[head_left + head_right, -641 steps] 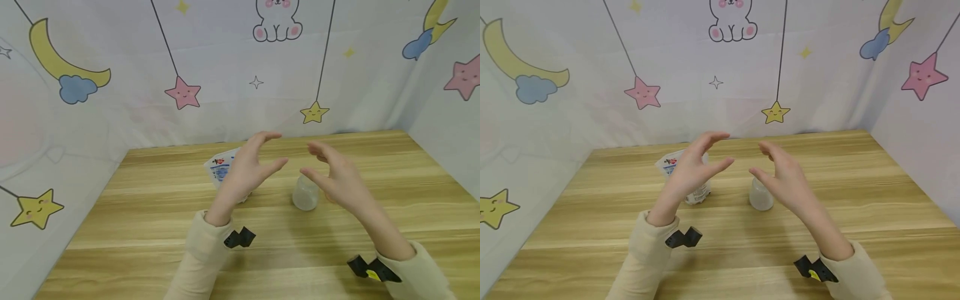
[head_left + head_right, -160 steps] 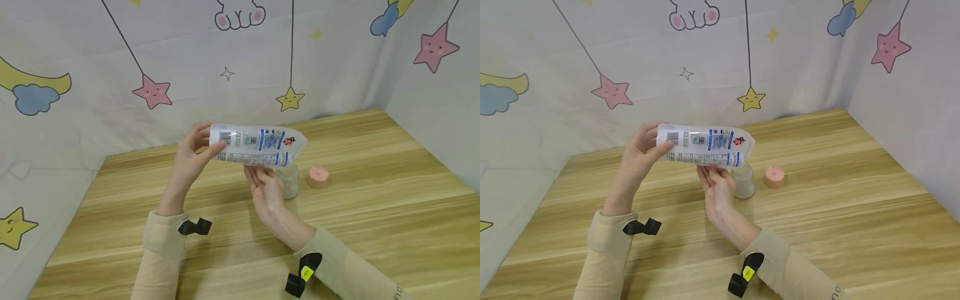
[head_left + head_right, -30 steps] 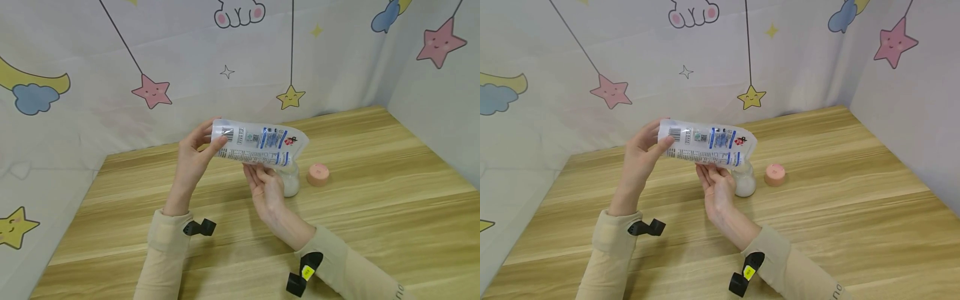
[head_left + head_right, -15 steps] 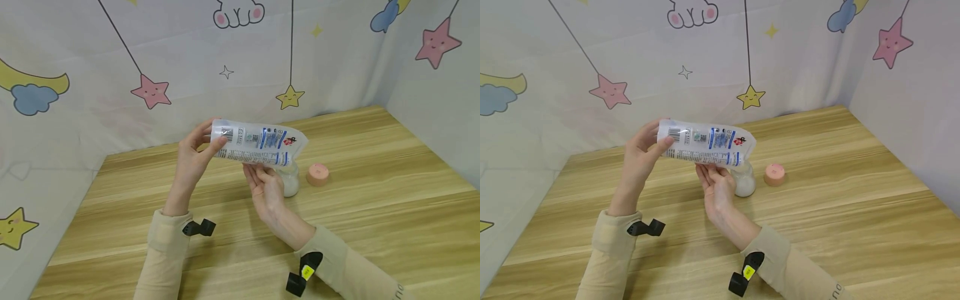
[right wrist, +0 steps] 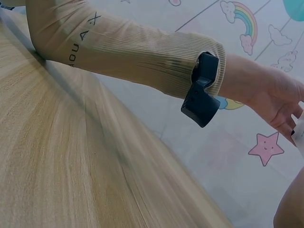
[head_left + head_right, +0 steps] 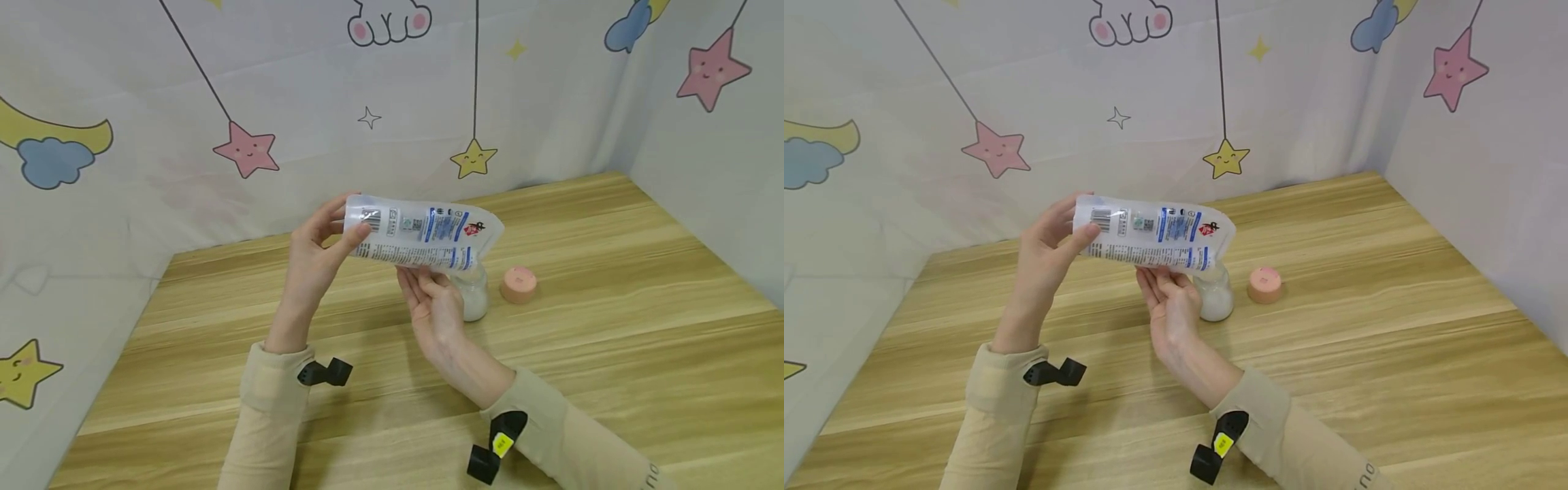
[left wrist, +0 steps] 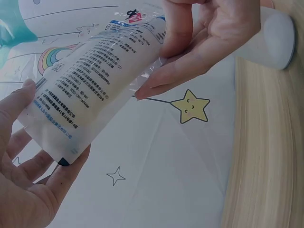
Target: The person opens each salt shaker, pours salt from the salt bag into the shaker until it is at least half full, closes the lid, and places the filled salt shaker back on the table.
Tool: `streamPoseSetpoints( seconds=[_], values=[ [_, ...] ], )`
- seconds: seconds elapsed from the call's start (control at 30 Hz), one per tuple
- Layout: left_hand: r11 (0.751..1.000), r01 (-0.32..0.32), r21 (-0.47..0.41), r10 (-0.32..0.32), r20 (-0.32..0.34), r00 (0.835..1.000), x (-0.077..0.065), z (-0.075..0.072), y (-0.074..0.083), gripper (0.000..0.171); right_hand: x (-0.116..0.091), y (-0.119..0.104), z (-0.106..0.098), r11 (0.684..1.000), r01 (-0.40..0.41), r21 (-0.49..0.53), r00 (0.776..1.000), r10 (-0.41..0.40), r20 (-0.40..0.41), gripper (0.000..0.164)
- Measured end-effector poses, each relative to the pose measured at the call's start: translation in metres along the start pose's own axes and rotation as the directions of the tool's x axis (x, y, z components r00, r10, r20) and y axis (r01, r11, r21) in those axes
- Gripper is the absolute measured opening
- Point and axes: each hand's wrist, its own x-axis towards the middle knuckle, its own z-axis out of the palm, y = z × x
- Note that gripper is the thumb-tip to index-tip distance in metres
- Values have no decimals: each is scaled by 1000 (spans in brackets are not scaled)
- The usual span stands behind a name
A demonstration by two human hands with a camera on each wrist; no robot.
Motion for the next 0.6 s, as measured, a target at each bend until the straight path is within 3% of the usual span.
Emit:
streamPoseSetpoints(
  seconds=[0.6],
  values=[
    [1000, 8, 11, -8, 7, 1000, 2, 1, -1, 45, 3, -1, 0, 1000, 3, 0, 1000, -3, -1, 24]
  ],
)
